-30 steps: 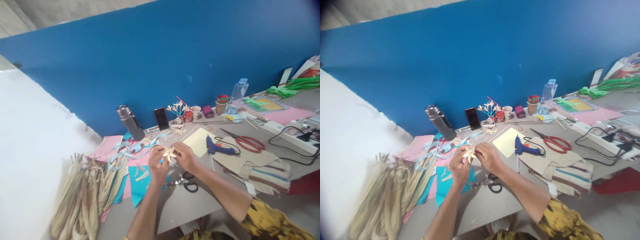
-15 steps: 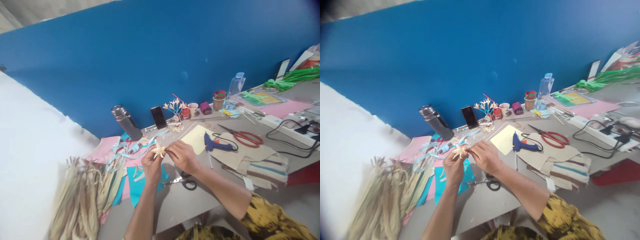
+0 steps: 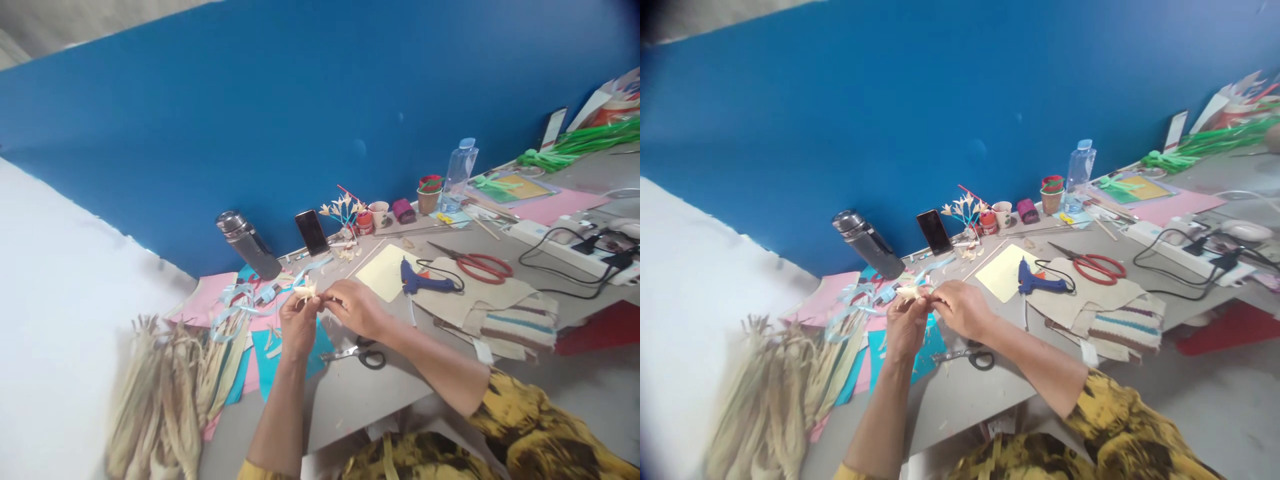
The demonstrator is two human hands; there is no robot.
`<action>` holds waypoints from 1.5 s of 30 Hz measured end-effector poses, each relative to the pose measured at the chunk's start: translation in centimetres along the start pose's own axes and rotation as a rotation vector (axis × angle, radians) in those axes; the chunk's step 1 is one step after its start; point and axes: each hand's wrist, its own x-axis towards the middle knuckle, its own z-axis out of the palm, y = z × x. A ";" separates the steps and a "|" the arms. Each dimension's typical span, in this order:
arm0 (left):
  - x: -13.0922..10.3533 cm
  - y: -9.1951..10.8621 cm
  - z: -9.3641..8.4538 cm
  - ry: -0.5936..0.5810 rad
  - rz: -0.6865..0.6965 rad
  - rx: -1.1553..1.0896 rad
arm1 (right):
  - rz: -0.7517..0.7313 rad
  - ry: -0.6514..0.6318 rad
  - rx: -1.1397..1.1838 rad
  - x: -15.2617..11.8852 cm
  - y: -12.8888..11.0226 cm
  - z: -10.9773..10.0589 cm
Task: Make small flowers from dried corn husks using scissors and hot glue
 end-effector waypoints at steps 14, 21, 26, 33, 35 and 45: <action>-0.2 -0.3 0.4 -0.098 -0.267 -0.438 | 0.524 -0.327 -0.776 -7.4 6.0 -12.8; -0.2 -0.6 0.3 -0.057 -0.328 -0.464 | 0.568 -0.365 -0.796 -7.7 6.7 -12.3; -0.1 -0.7 0.3 -0.045 -0.364 -0.451 | 0.554 -0.285 -0.835 -8.4 7.9 -12.2; 0.0 -0.8 0.5 -0.005 -0.362 -0.420 | 0.428 -0.167 -0.711 -10.4 9.6 -12.3; 0.0 -0.9 0.5 -0.005 -0.362 -0.414 | 0.371 -0.108 -0.646 -11.0 10.3 -12.4; -0.3 -2.0 1.8 -0.010 -0.536 -0.373 | 0.349 -0.066 -0.559 -11.6 11.4 -13.0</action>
